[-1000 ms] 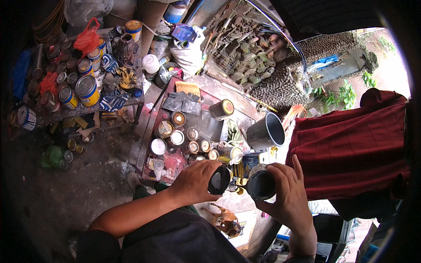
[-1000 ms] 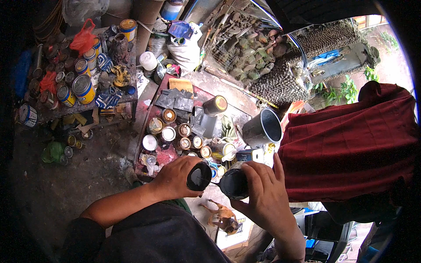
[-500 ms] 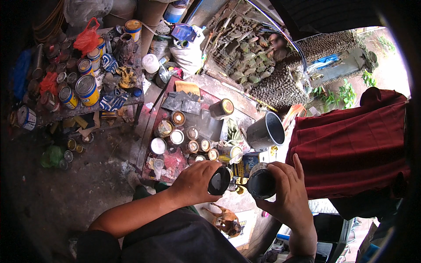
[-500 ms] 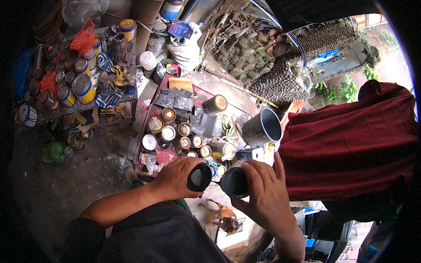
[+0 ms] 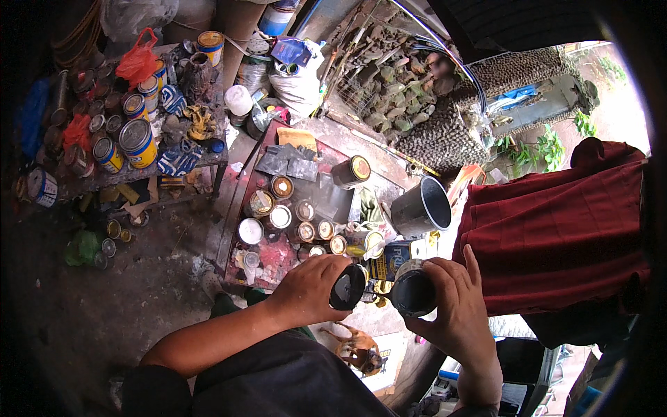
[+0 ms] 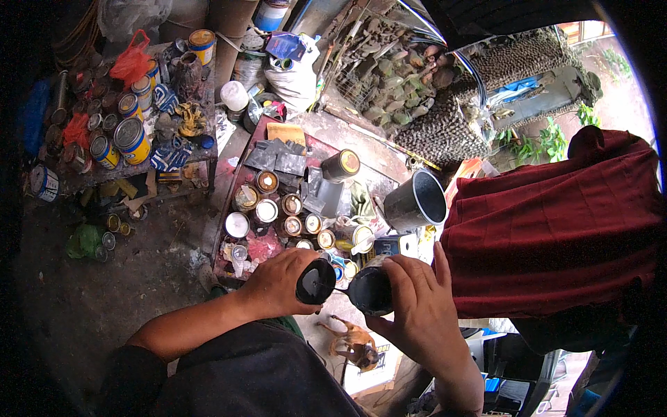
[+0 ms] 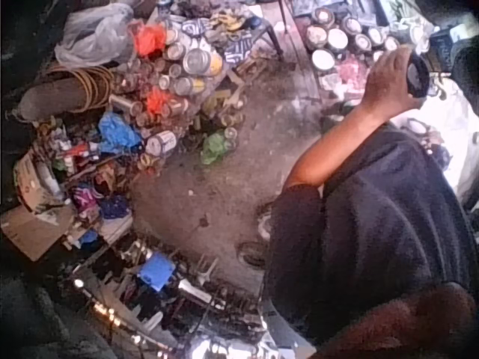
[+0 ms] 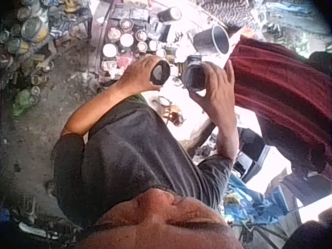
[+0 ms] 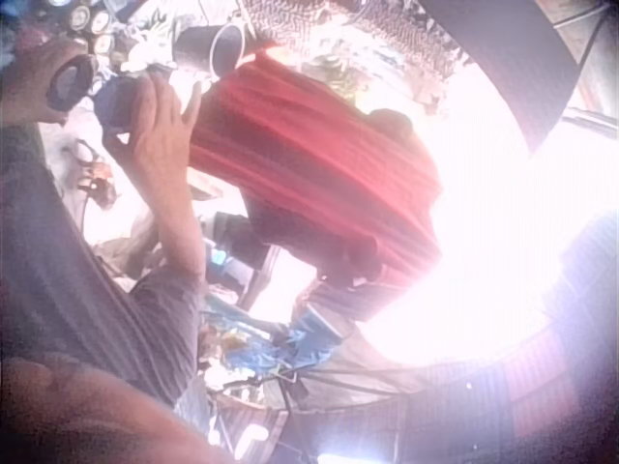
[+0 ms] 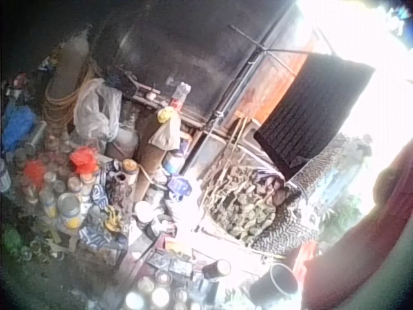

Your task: The person opens a small paint can, scoops contents into a larger container, and stirs the mixture with a stick. They handle several cans and a plastic bag while working at a cluttered table.

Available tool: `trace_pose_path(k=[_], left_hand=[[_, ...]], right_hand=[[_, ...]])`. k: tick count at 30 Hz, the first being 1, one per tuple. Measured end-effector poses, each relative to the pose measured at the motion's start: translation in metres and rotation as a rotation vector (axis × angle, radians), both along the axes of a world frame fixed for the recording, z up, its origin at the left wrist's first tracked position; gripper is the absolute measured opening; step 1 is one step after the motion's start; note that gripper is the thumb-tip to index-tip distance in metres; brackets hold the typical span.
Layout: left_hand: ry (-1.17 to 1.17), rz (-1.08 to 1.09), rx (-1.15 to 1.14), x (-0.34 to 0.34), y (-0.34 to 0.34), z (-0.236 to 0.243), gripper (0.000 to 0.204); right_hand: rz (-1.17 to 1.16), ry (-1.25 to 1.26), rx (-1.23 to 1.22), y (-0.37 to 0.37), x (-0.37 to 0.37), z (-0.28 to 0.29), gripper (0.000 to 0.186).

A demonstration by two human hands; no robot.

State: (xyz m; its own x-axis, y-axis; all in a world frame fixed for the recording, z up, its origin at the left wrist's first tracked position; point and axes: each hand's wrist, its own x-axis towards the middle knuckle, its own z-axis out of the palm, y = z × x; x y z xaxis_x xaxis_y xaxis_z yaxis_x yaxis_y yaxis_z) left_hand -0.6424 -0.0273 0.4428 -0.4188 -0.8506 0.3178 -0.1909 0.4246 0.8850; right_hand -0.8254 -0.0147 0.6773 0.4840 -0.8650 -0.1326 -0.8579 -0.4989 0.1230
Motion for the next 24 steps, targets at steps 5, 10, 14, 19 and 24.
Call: trace_pose_path(k=[5,10,14,19,24], left_hand=[[0.018,0.012,-0.021,-0.0007,-0.0004,0.0001,0.090],[0.014,0.012,-0.015,0.0006,-0.0011,0.0033,0.089],[0.006,-0.001,-0.010,0.0015,-0.0010,0.0052,0.090],[0.016,0.004,-0.018,0.0003,0.0001,0.0016,0.091],[0.013,-0.002,-0.014,0.0013,-0.0006,0.0050,0.090]], right_hand=[[-0.001,-0.002,0.006,-0.0004,0.0017,0.0025,0.083],[0.002,-0.001,0.027,0.0028,0.0011,0.0017,0.085],[0.017,0.009,0.012,0.0014,0.0003,0.0011,0.086],[0.005,0.013,0.003,-0.0001,0.0024,0.0034,0.087],[0.007,0.009,0.020,0.0032,0.0022,0.0018,0.085]])
